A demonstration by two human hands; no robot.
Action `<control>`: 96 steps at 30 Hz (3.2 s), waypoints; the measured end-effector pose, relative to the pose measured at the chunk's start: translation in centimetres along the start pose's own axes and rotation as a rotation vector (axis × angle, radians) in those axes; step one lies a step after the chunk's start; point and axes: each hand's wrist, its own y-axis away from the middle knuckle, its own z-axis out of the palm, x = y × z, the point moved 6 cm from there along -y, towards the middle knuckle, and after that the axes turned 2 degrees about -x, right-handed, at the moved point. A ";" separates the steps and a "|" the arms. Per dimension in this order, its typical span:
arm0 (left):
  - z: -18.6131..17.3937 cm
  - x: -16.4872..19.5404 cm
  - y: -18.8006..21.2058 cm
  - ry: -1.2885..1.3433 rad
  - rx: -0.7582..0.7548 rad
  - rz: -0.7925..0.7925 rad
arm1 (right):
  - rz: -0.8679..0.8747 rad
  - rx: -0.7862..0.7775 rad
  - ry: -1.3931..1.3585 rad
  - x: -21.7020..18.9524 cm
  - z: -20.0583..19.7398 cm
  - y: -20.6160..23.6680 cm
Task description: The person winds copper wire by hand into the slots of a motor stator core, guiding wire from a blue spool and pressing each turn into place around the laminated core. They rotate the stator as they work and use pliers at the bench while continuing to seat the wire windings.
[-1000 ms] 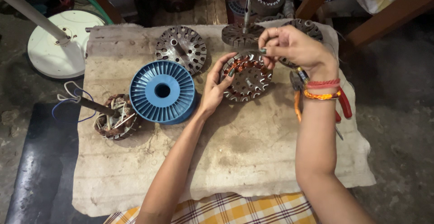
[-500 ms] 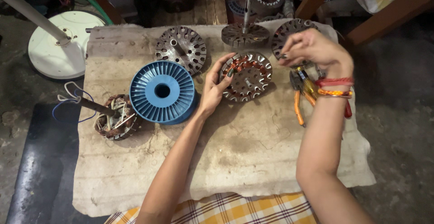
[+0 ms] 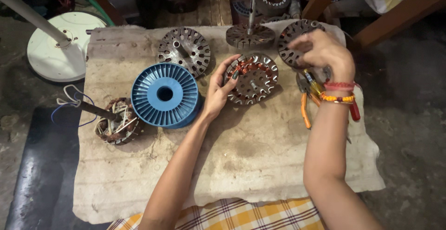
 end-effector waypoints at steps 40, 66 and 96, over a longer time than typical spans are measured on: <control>0.1 0.1 -0.1 0.030 -0.016 0.026 | -0.388 0.366 0.174 -12.8 1.6 6.0; 0.1 -0.1 0.0 -0.011 -0.014 0.026 | -0.442 0.310 0.212 -13.2 2.2 5.5; -0.1 -1.5 -0.2 0.050 -0.026 0.005 | -0.652 0.233 -0.085 -14.8 3.3 4.2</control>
